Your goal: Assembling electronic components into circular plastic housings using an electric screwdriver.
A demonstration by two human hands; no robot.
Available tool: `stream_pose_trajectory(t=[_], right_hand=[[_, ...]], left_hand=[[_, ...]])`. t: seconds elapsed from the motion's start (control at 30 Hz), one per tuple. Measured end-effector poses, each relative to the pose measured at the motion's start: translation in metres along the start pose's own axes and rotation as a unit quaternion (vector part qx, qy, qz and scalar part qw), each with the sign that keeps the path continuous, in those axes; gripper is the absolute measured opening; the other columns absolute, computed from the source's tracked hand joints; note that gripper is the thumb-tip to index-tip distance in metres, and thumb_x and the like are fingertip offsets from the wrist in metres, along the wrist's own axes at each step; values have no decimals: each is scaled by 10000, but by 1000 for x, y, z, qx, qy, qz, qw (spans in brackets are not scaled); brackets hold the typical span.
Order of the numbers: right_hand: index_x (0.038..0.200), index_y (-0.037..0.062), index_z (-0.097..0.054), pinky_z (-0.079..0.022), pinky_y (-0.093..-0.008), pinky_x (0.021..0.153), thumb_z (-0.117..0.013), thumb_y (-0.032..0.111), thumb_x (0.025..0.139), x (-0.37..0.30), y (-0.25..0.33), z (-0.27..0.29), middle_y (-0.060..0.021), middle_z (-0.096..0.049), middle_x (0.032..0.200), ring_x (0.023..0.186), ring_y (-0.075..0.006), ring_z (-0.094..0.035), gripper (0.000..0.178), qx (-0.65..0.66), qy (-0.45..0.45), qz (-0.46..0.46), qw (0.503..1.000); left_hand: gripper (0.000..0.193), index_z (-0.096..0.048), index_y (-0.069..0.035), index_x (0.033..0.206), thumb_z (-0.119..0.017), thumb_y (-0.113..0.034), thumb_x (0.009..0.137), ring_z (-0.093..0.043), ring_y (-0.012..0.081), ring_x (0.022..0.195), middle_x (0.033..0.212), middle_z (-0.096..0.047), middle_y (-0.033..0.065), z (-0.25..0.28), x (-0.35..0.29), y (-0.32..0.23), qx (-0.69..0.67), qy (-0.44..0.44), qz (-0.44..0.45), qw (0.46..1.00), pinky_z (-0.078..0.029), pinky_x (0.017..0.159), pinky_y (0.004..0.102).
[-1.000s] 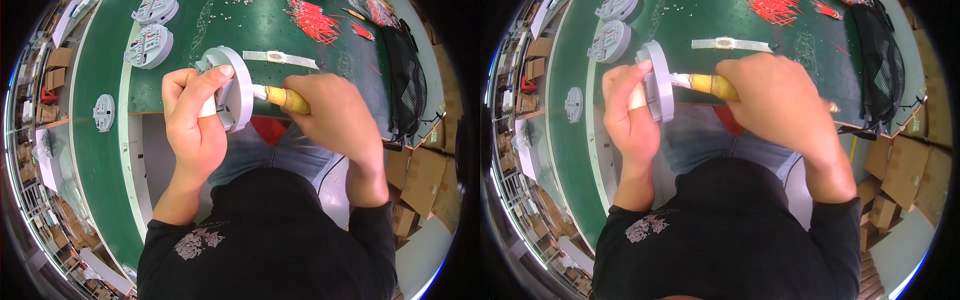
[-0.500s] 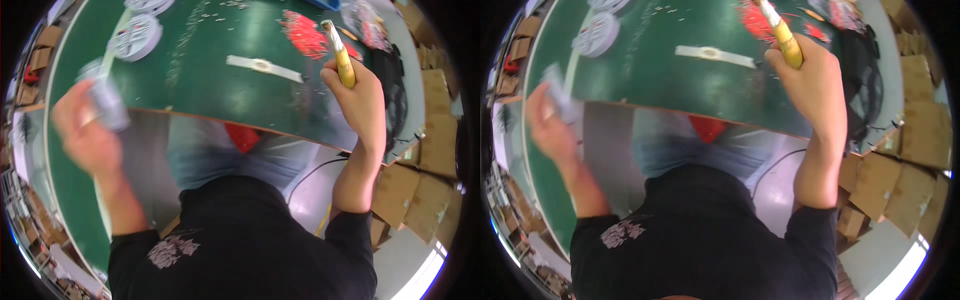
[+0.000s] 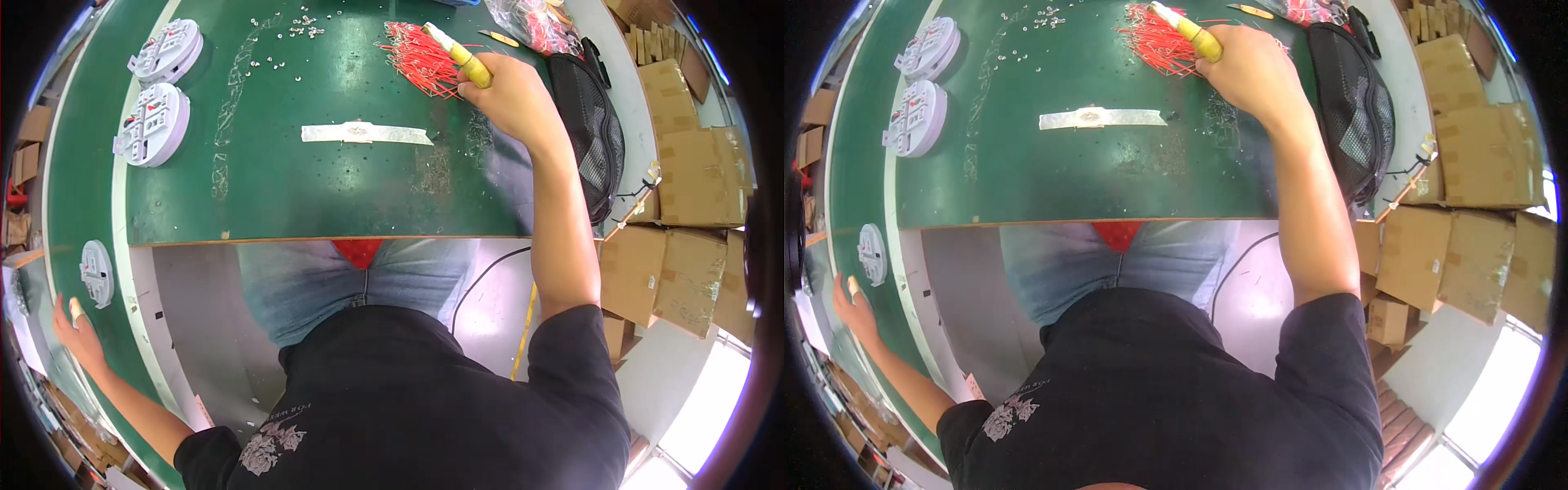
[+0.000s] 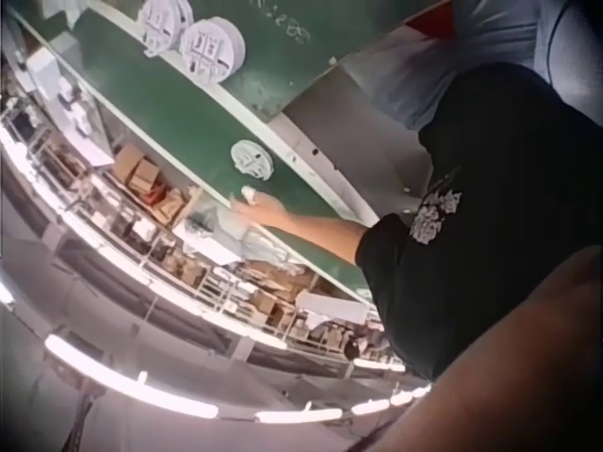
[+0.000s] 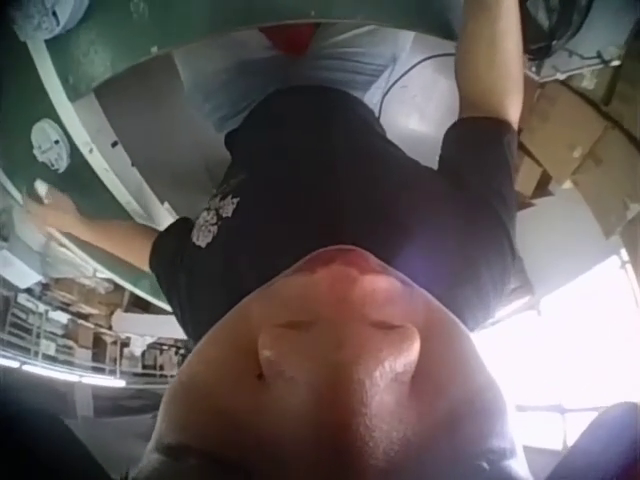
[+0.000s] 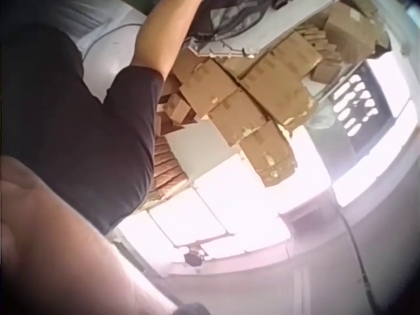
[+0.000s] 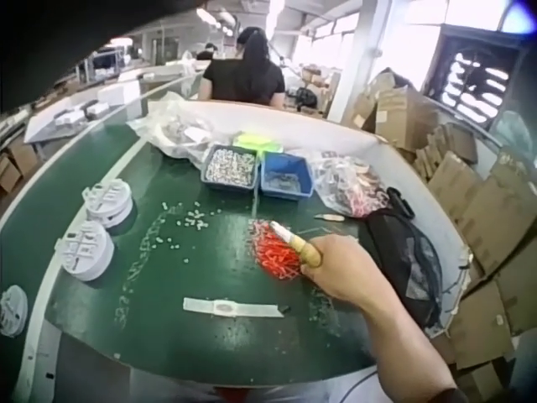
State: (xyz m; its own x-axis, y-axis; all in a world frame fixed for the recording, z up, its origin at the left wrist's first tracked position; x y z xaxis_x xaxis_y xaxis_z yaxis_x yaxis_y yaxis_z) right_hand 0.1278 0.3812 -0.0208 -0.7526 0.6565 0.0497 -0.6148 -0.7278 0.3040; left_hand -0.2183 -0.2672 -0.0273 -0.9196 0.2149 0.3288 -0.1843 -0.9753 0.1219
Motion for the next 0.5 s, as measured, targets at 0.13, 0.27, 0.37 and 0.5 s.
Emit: stream_pose_trajectory(t=[0.13, 0.27, 0.37, 0.5], right_hand=[[991, 31, -694, -502, -398, 746, -721, 217, 855, -3, 3, -4, -174, -678, 821, 763, -324, -643, 233, 26, 52, 18, 998], [977, 15, -682, -499, -408, 738, -719, 210, 859, -4, 5, -7, -181, -672, 811, 758, -320, -642, 231, 12, 50, 16, 999], [975, 10, -679, -504, -423, 745, -706, 219, 864, -10, 5, -9, -192, -676, 821, 775, -338, -649, 239, -4, 37, 16, 999], [974, 15, -684, -505, -410, 721, -687, 217, 878, -19, 6, 0, -153, -665, 810, 767, -300, -636, 223, 36, 29, 17, 999]], left_hand=[[521, -497, -27, 1436, -611, -255, 983, -426, 343, 1390, 1476, -476, 174, -10, -26, -73, -230, 37, -158, 959, -321, 1162, 428], [503, -498, -50, 1443, -599, -255, 995, -427, 331, 1395, 1479, -480, 168, -30, -15, -81, -251, 83, -176, 948, -329, 1160, 418], [506, -488, -40, 1454, -589, -243, 1002, -433, 318, 1395, 1494, -474, 146, -28, -13, -72, -223, 95, -167, 956, -324, 1162, 383], [520, -465, -39, 1470, -573, -253, 1008, -408, 339, 1416, 1523, -450, 144, -29, -6, -55, -342, 46, -83, 935, -309, 1186, 438]])
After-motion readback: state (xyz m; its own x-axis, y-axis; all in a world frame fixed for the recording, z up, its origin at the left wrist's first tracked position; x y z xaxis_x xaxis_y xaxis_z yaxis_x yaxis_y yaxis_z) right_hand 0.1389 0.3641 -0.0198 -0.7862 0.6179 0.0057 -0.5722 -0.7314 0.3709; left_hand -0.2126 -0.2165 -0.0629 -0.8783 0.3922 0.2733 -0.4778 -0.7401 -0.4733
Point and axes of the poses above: each hand's wrist, its own x-axis towards the middle knuckle, its own z-axis out of the back of the hand, y = z × x, the point moved 2 cm from there along x, towards the middle knuckle
